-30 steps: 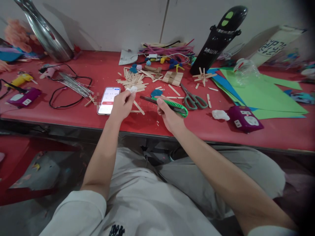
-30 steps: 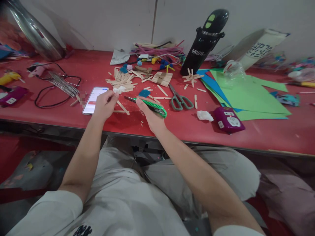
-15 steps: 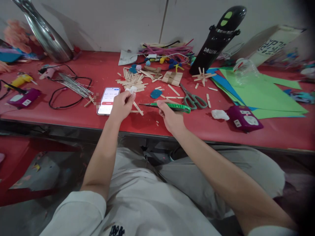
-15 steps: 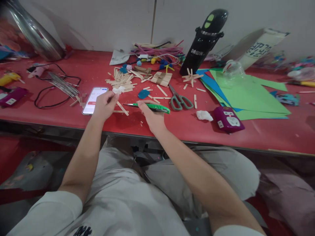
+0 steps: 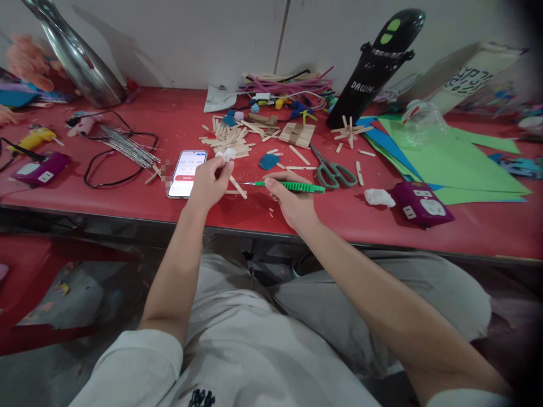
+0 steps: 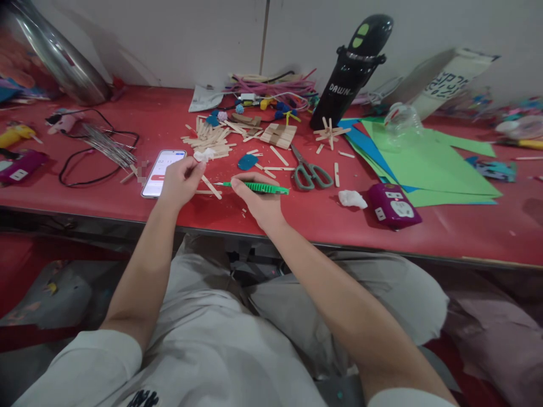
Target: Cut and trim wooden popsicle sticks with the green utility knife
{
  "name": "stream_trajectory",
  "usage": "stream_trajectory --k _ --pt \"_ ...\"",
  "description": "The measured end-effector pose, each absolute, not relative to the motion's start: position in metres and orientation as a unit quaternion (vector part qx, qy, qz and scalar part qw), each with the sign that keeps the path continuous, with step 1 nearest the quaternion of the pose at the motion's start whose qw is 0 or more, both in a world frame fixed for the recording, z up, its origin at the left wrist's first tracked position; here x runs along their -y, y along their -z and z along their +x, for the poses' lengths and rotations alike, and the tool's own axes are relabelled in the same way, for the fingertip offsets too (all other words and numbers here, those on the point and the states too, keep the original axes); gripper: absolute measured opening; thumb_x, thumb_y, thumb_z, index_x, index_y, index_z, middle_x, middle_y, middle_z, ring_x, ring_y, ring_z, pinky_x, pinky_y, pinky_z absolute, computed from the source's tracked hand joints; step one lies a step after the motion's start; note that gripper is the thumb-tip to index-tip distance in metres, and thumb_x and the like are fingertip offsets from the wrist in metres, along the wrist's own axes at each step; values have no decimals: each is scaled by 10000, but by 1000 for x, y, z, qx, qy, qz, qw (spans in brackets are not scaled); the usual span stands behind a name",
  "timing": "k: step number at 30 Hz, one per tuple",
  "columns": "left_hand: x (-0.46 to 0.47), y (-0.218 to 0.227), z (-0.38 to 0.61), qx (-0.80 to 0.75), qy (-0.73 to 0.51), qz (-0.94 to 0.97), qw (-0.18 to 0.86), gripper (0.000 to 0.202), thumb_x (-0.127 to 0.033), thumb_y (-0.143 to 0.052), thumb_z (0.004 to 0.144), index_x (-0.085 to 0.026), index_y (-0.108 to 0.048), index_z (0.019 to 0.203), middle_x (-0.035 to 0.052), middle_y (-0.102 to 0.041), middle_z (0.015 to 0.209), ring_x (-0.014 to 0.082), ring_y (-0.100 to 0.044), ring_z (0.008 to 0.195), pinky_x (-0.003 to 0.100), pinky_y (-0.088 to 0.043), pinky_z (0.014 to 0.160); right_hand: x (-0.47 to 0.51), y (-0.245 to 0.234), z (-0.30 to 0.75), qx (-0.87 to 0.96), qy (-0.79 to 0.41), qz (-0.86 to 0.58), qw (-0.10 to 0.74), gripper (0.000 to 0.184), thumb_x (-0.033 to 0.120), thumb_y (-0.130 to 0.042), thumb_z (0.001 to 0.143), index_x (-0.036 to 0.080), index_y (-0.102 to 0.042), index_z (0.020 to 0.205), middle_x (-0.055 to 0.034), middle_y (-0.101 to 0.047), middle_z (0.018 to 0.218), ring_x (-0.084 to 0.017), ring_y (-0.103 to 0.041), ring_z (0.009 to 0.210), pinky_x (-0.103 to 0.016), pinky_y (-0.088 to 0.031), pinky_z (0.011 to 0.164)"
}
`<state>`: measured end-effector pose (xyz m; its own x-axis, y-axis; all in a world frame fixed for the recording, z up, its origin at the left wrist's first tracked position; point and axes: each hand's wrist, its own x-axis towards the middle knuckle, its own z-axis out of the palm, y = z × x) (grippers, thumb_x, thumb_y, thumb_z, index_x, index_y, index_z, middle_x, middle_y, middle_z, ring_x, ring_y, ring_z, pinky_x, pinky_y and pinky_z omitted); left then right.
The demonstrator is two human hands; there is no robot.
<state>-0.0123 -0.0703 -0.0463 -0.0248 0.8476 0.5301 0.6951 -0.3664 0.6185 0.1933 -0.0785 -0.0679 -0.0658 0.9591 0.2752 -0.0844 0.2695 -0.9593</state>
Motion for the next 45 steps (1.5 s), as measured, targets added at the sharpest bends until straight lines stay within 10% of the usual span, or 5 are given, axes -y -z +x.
stream_trajectory --k 45 --pt "69 46 -12 -561 -428 702 98 394 -303 -498 948 -219 -291 623 -22 -357 564 141 -357 570 327 -282 553 85 62 192 572 -447 -383 571 145 391 -776 764 257 -772 821 14 -721 796 -142 -636 719 -311 -531 708"
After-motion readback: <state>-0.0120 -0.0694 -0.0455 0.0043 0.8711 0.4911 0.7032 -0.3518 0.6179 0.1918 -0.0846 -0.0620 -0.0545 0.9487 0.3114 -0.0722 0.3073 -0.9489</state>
